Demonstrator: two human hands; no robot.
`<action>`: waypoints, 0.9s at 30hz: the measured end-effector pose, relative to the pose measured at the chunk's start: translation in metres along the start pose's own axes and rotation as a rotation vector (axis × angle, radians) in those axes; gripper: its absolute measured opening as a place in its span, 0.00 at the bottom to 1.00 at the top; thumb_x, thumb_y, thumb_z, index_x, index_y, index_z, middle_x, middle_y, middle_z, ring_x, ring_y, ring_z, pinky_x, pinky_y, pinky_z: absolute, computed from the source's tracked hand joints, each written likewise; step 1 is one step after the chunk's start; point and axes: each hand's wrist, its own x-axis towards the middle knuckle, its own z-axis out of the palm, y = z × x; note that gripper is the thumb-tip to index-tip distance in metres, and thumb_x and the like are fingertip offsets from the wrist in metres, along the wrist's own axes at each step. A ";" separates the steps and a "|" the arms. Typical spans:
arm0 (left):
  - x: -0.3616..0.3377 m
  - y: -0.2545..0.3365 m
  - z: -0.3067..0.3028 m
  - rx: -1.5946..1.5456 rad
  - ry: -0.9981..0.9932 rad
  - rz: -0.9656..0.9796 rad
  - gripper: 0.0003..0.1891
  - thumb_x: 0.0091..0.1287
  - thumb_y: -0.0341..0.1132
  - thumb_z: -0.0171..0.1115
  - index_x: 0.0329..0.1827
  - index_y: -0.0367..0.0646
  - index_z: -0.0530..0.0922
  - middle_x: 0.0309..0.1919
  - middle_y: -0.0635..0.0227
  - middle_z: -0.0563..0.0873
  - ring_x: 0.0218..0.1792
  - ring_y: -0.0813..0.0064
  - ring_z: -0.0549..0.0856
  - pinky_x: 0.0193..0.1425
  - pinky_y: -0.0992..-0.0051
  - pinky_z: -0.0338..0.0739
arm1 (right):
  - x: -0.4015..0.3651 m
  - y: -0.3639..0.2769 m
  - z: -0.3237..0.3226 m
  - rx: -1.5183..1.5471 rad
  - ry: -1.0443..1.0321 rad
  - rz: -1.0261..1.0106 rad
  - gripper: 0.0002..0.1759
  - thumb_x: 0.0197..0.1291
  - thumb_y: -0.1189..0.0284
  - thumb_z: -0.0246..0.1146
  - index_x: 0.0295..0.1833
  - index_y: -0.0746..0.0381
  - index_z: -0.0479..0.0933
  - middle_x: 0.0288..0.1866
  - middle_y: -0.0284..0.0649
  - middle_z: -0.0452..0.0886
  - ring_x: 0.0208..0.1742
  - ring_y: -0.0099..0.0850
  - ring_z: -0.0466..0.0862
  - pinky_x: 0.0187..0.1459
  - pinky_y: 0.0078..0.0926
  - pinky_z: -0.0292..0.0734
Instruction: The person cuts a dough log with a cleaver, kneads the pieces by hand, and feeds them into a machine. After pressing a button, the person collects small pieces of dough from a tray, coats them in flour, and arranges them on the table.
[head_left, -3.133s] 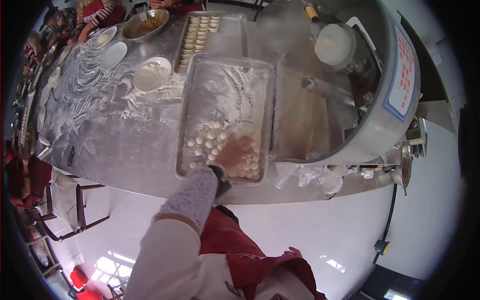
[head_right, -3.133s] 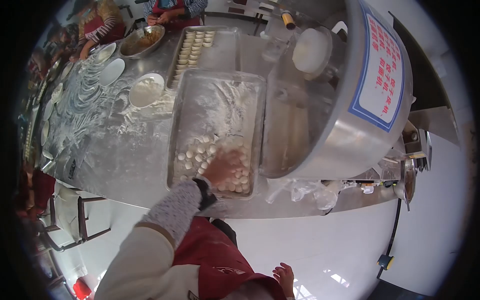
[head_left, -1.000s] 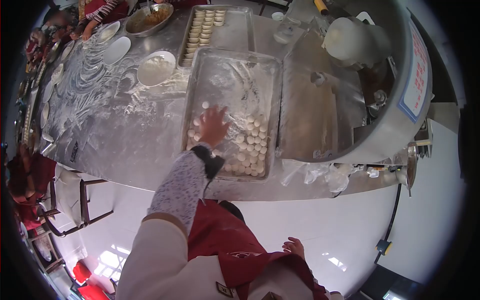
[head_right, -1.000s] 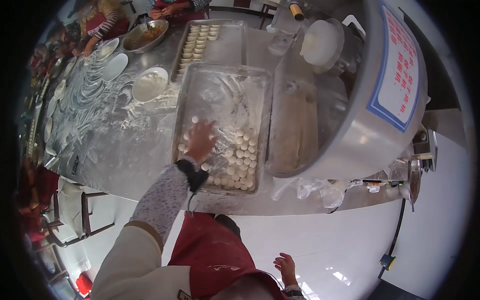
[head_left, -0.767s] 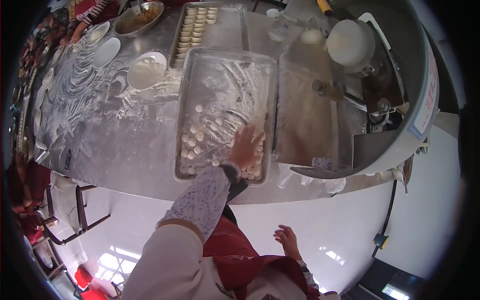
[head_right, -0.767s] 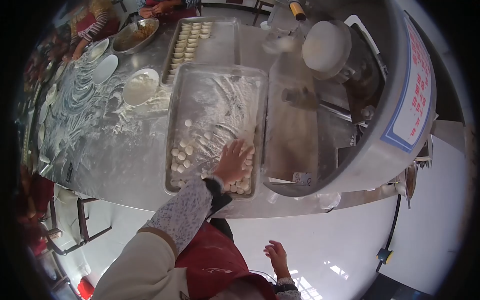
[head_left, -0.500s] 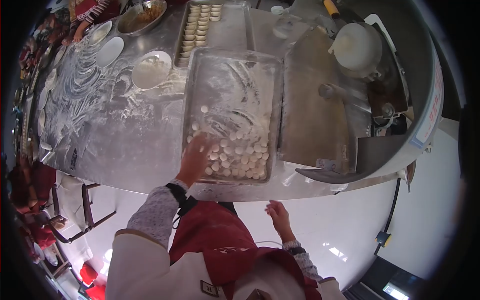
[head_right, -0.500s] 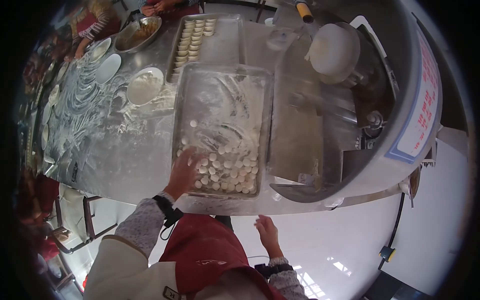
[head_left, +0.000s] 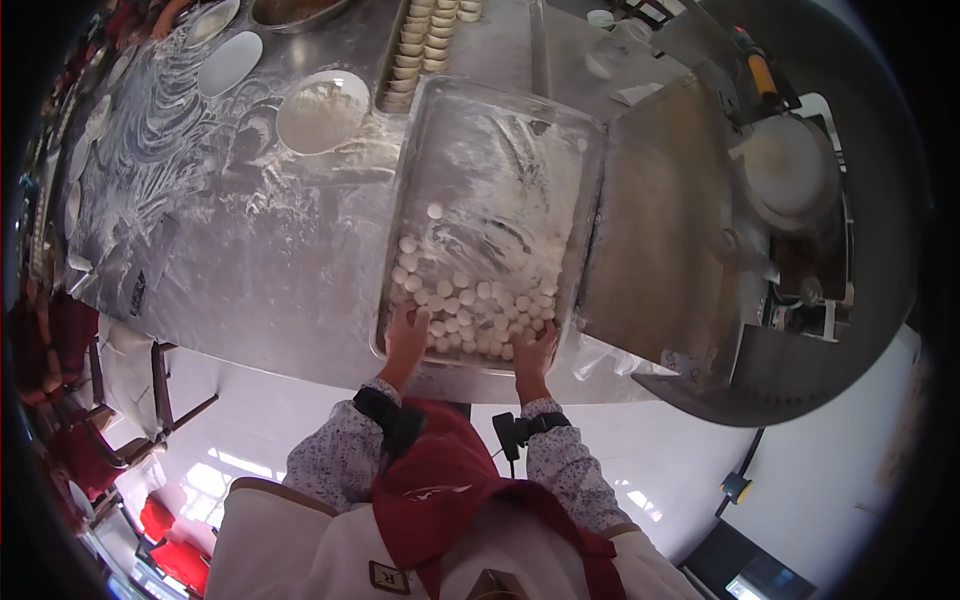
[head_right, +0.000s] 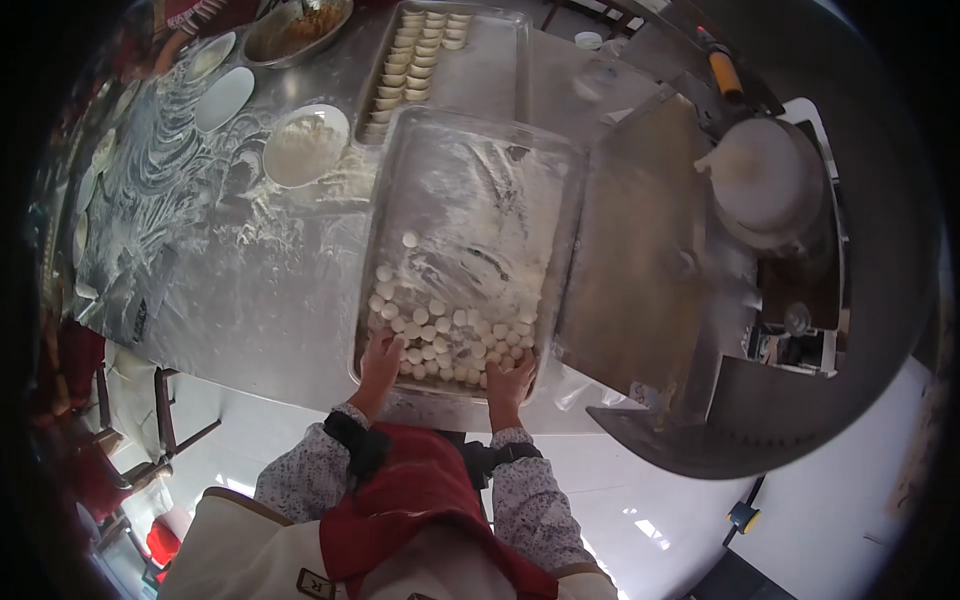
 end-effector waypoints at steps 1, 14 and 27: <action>-0.001 0.015 0.000 -0.004 0.003 -0.001 0.30 0.65 0.44 0.59 0.69 0.45 0.66 0.61 0.51 0.75 0.57 0.49 0.77 0.56 0.54 0.74 | 0.005 -0.008 0.005 0.159 -0.024 0.135 0.42 0.49 0.71 0.71 0.69 0.65 0.61 0.62 0.51 0.69 0.61 0.47 0.73 0.60 0.37 0.72; 0.049 0.154 -0.023 0.136 -0.039 0.559 0.25 0.66 0.37 0.61 0.66 0.44 0.71 0.58 0.55 0.79 0.61 0.56 0.75 0.66 0.60 0.69 | 0.068 -0.108 -0.035 0.608 -0.122 -0.146 0.33 0.61 0.71 0.65 0.70 0.67 0.63 0.71 0.46 0.66 0.72 0.35 0.65 0.71 0.34 0.58; 0.032 0.098 0.012 0.285 -0.222 0.748 0.28 0.63 0.35 0.61 0.67 0.43 0.69 0.63 0.53 0.74 0.65 0.55 0.72 0.68 0.60 0.66 | 0.054 -0.072 -0.013 0.468 -0.465 -0.134 0.34 0.51 0.77 0.66 0.67 0.62 0.67 0.65 0.48 0.68 0.66 0.40 0.71 0.65 0.33 0.68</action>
